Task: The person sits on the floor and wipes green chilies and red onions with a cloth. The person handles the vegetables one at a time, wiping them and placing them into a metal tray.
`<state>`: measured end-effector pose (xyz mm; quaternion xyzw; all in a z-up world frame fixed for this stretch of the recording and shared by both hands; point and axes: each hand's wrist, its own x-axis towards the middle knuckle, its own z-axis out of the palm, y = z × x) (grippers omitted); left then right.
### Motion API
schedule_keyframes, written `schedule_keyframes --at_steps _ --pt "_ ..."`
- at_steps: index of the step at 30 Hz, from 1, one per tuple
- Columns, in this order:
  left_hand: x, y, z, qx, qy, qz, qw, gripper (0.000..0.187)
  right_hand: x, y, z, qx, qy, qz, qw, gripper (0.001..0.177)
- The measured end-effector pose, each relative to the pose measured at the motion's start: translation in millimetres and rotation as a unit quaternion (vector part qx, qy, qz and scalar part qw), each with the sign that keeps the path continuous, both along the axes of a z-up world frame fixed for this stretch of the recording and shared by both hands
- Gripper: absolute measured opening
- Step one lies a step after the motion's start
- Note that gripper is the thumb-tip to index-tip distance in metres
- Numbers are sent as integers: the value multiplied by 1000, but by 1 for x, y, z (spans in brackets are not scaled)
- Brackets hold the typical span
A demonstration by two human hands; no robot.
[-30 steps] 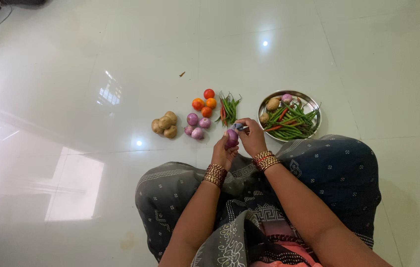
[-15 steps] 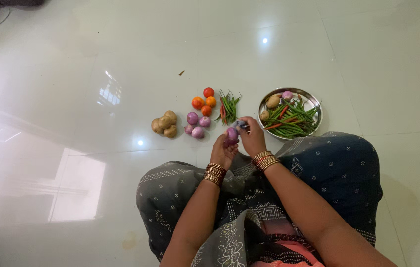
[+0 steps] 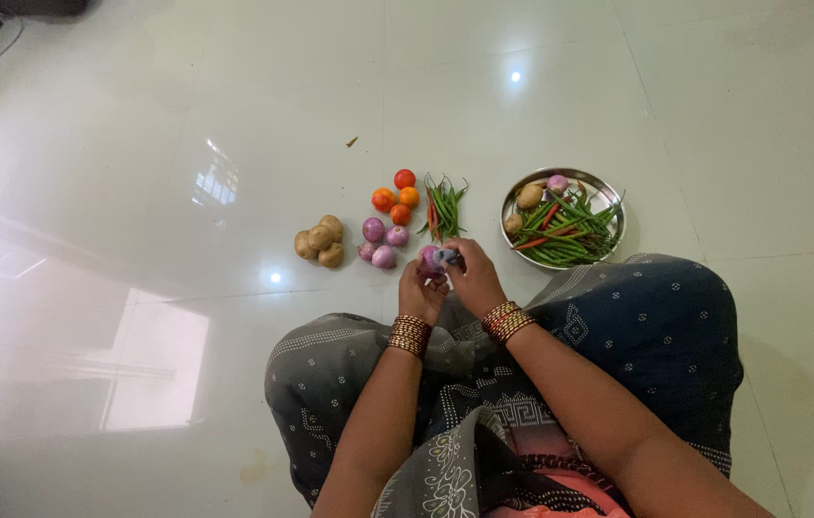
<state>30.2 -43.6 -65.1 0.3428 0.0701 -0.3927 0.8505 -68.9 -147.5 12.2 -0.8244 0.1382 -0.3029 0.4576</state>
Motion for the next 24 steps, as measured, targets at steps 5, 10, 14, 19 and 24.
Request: schedule_keyframes --at_steps 5,10,14,19,24 --pt "-13 -7 13 1 -28 -67 997 30 2 -19 3 97 48 -68 992 28" --pt "-20 -8 12 -1 -69 -68 995 35 6 -31 -20 103 64 -82 989 30" --pt "-9 -13 4 95 -150 -22 984 40 10 -28 -31 72 23 -26 997 36" --pt "-10 -8 1 132 -282 -65 948 44 8 -31 -16 290 110 -11 951 59" --pt "-31 -7 -45 249 -452 -103 851 31 3 -53 16 488 20 -84 869 59"
